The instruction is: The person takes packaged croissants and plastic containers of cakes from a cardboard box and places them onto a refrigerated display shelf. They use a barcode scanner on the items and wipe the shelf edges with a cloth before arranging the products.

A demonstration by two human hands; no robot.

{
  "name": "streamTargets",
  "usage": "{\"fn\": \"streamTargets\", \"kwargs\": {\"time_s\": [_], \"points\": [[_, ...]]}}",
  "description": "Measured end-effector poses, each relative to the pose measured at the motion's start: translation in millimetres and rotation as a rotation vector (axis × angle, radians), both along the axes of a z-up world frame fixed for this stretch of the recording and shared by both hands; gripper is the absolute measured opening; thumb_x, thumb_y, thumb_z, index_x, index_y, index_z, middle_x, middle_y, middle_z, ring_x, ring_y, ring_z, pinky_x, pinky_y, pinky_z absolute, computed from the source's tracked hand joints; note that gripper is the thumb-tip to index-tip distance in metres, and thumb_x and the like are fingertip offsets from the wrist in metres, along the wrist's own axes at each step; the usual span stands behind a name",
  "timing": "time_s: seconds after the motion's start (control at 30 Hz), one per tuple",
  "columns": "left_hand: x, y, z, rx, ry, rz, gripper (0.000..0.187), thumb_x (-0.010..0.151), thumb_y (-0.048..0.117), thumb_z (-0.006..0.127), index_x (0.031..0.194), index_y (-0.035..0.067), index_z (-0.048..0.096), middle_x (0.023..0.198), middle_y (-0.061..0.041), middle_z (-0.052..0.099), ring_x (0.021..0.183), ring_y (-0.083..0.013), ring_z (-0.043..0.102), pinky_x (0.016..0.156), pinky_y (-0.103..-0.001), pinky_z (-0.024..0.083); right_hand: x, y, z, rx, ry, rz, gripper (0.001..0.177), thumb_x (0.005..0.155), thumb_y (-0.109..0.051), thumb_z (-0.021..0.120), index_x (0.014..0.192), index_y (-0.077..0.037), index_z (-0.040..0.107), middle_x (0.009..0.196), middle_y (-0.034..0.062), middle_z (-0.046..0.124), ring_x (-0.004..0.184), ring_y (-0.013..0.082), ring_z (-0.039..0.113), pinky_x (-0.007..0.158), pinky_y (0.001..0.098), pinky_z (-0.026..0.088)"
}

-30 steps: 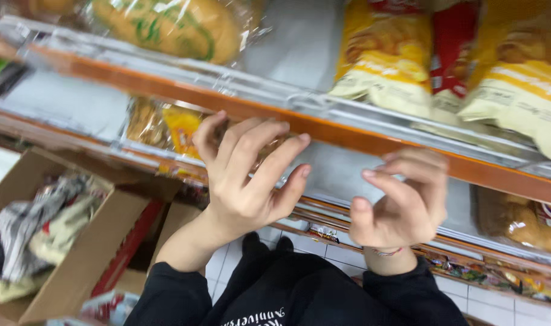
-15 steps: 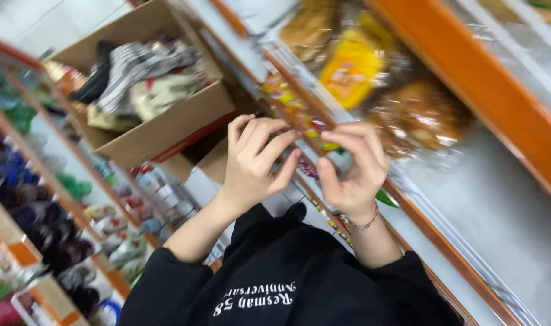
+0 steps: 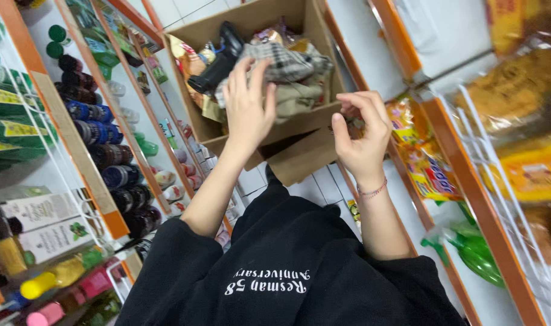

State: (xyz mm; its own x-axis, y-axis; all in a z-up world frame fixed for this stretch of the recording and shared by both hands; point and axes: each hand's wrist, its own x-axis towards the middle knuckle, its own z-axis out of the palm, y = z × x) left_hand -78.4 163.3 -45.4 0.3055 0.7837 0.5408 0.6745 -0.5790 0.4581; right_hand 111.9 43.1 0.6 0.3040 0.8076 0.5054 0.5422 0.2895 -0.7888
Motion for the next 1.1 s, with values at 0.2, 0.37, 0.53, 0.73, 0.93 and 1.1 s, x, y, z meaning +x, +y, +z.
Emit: {"fn": "streamTargets", "kwargs": {"time_s": [0.2, 0.37, 0.53, 0.73, 0.93, 1.1], "points": [[-58, 84, -34, -0.444, 0.036, 0.07, 0.016, 0.096, 0.018, 0.065, 0.101, 0.005, 0.072, 0.1, -0.019, 0.074, 0.099, -0.0371, 0.071, 0.09, -0.048, 0.056, -38, 85, -29, -0.103, -0.095, 0.118, 0.028, 0.093, -0.002, 0.079, 0.119, -0.011, 0.072, 0.114, 0.009, 0.065, 0.106, 0.0216, 0.069, 0.092, 0.034, 0.056], [-75, 90, -55, -0.773, 0.387, -0.146, 0.025, 0.091, 0.026, 0.065, 0.094, 0.007, 0.081, 0.087, -0.025, 0.072, 0.086, -0.0421, 0.072, 0.088, -0.049, 0.057, -62, 130, -39, -0.196, -0.66, 0.093, 0.088, 0.051, -0.032, 0.094, 0.132, -0.017, 0.064, 0.137, 0.0224, 0.044, 0.127, 0.0477, 0.044, 0.105, 0.0671, 0.033], [-75, 85, -76, -0.744, 0.161, -0.267, 0.029, 0.078, 0.027, 0.075, 0.092, 0.002, 0.076, 0.08, -0.023, 0.073, 0.077, -0.0389, 0.073, 0.074, -0.046, 0.058, -50, 145, -67, -0.453, -0.48, 0.169, 0.081, 0.069, -0.019, 0.091, 0.142, -0.015, 0.057, 0.145, 0.0172, 0.051, 0.132, 0.0391, 0.051, 0.106, 0.0533, 0.041], [-64, 77, -82, -0.712, -0.048, -0.276, 0.018, 0.084, 0.02, 0.072, 0.083, 0.002, 0.069, 0.075, -0.019, 0.069, 0.07, -0.0345, 0.07, 0.068, -0.041, 0.054, -31, 152, -82, -0.337, -0.191, 0.225, 0.045, 0.08, 0.001, 0.081, 0.121, -0.006, 0.066, 0.123, 0.0142, 0.07, 0.118, 0.0318, 0.067, 0.103, 0.038, 0.053], [-63, 74, -58, -0.505, -0.435, -0.329, 0.012, 0.091, 0.007, 0.06, 0.086, -0.002, 0.053, 0.074, -0.016, 0.057, 0.066, -0.0274, 0.059, 0.063, -0.038, 0.049, -33, 152, -73, -0.269, 0.028, 0.078, 0.041, 0.084, 0.007, 0.076, 0.123, -0.001, 0.063, 0.115, 0.011, 0.072, 0.11, 0.0199, 0.071, 0.1, 0.0321, 0.054], [-84, 86, -38, -0.664, -0.488, -0.305, 0.011, 0.093, 0.004, 0.056, 0.084, -0.002, 0.053, 0.067, -0.009, 0.048, 0.065, -0.0091, 0.046, 0.057, -0.03, 0.039, -29, 159, -85, -0.171, 0.142, -0.119, 0.041, 0.093, 0.008, 0.072, 0.13, -0.001, 0.059, 0.114, 0.0083, 0.07, 0.107, 0.0104, 0.068, 0.097, 0.0284, 0.057]]}}
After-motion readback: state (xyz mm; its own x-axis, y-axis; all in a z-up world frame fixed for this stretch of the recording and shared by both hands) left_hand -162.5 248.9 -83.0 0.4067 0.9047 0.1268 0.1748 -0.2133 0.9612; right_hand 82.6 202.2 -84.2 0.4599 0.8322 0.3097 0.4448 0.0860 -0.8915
